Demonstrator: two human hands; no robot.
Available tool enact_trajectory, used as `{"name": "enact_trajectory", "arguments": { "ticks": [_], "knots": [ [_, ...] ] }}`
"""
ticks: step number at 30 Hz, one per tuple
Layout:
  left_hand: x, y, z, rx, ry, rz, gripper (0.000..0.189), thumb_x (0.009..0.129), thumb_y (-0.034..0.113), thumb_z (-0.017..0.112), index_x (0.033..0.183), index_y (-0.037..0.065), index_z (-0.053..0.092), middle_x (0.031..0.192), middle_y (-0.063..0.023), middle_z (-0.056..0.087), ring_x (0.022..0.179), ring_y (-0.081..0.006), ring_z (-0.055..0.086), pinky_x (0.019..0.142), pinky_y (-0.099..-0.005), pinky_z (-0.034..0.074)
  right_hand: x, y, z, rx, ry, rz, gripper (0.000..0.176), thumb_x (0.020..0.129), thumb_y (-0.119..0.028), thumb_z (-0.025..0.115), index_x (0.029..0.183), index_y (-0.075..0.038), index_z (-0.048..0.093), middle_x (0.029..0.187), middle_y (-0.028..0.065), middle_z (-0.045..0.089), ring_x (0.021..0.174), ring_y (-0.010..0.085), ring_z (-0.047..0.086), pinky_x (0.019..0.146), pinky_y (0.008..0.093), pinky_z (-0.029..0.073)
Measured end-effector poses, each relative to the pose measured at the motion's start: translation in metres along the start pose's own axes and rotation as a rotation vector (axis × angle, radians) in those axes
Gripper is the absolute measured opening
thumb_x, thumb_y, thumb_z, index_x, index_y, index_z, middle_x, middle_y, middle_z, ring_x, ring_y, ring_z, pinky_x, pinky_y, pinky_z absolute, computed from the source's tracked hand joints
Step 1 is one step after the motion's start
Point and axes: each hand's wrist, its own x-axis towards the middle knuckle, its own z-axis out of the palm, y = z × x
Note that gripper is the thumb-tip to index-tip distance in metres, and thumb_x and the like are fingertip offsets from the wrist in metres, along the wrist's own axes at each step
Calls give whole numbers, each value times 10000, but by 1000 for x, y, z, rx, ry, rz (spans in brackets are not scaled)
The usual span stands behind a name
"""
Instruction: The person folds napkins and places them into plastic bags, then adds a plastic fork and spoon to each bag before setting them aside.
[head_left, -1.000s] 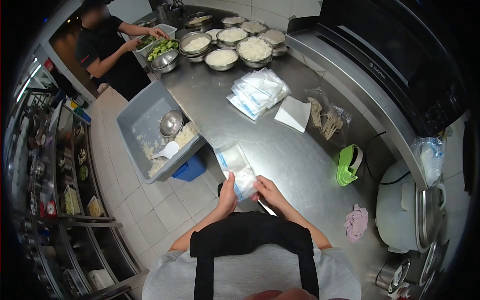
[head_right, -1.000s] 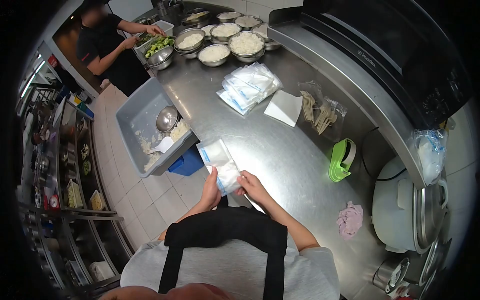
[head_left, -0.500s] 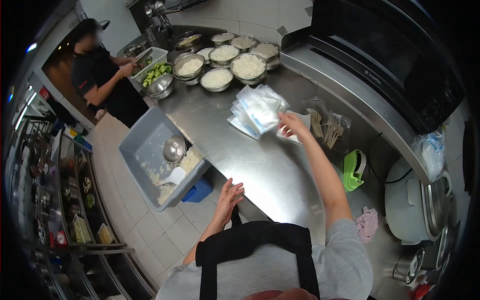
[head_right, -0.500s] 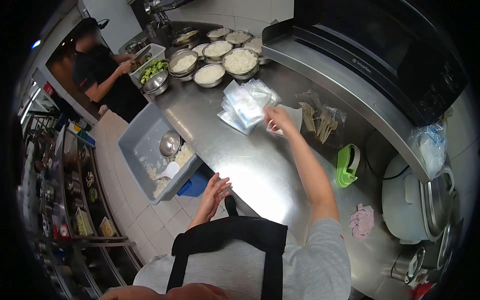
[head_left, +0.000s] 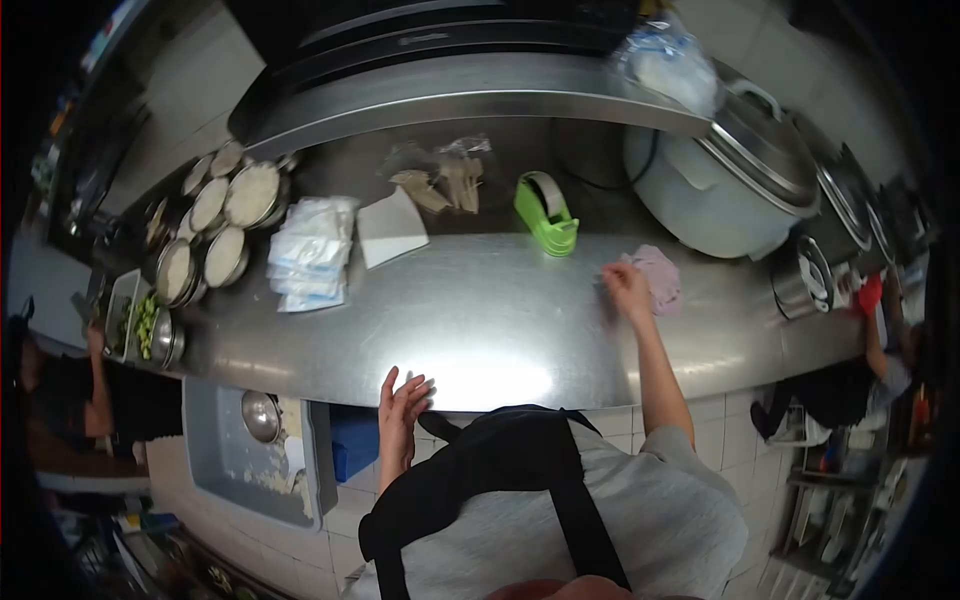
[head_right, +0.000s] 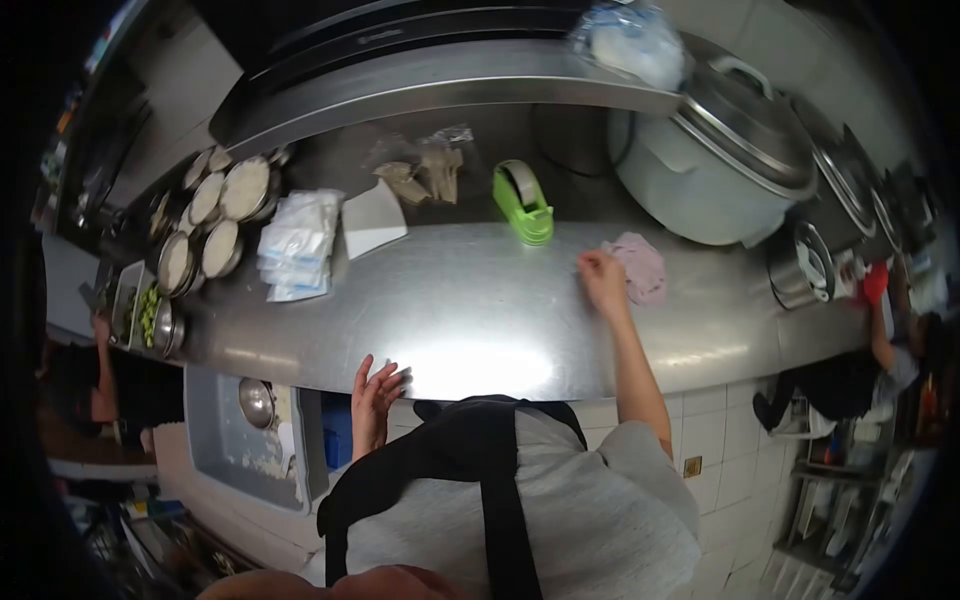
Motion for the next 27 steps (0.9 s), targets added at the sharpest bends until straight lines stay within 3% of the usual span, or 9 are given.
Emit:
{"name": "enact_trajectory", "arguments": {
  "ticks": [2, 3, 5, 11, 16, 19, 21, 24, 27],
  "knots": [
    [5, 3, 21, 52, -52, -8, 520, 927, 214, 441, 1383, 88, 227, 1163, -119, 552, 1017, -164, 552, 861, -288, 435, -8, -13, -46, -158, 238, -81, 129, 768, -86, 601, 875, -25, 640, 786, 117, 616, 712, 241, 583, 647, 332, 464],
    [7, 4, 31, 53, -64, -11, 520, 927, 214, 441, 1383, 88, 227, 1163, -119, 552, 1017, -164, 552, 861, -288, 435, -10, -9, -58, -164, 249, -77, 129, 768, -86, 601, 875, -25, 640, 786, 117, 616, 712, 241, 583, 647, 332, 464],
    [10, 3, 50, 101, -139, 29, 524, 926, 219, 442, 1385, 93, 224, 1159, -123, 553, 1016, -167, 552, 863, -296, 435, -11, -5, -77, -681, 375, -197, 141, 730, -93, 628, 860, -44, 652, 858, 118, 581, 825, 282, 538, 730, 384, 435],
    [5, -8, 86, 98, -286, 50, 524, 956, 270, 378, 1406, 98, 172, 1147, -136, 551, 998, -177, 554, 854, -302, 443, 0, 13, -69, -957, 227, -340, 133, 676, -92, 615, 796, -40, 635, 963, 105, 543, 949, 288, 480, 794, 417, 383],
    [-3, -9, 60, -19, -202, 76, 506, 968, 282, 335, 1408, 102, 162, 1155, -135, 547, 1011, -166, 547, 857, -304, 432, 12, -13, -65, -896, 225, -294, 53, 704, -47, 582, 753, -40, 600, 959, 97, 536, 974, 298, 477, 805, 431, 379],
    [-15, -9, 38, -41, -73, 110, 501, 969, 273, 326, 1410, 102, 159, 1163, -133, 545, 1020, -166, 545, 856, -298, 425, 29, -48, -57, -664, 288, -312, 40, 735, -49, 598, 753, -24, 573, 900, 109, 543, 938, 303, 498, 792, 418, 390],
    [-25, -12, 26, -50, -19, 126, 502, 967, 266, 336, 1408, 99, 163, 1156, -135, 549, 1013, -164, 549, 850, -293, 428, 41, -82, -33, -323, 287, -596, 111, 747, -76, 627, 755, -4, 542, 856, 130, 541, 881, 309, 510, 766, 395, 401],
    [-33, -16, 17, -81, 66, 144, 497, 960, 239, 376, 1399, 84, 201, 1134, -140, 564, 984, -162, 565, 835, -282, 440, 53, -128, 28, -130, 27, -633, 155, 772, -112, 623, 732, 19, 548, 827, 139, 548, 819, 312, 520, 747, 379, 416],
    [-43, -10, 13, -84, 64, 160, 490, 949, 256, 411, 1380, 81, 257, 1129, -139, 563, 992, -177, 565, 838, -276, 446, 65, -156, 94, -167, -224, -742, 225, 797, -177, 606, 711, 21, 542, 751, 166, 526, 744, 334, 514, 655, 415, 404]
  ]
}}
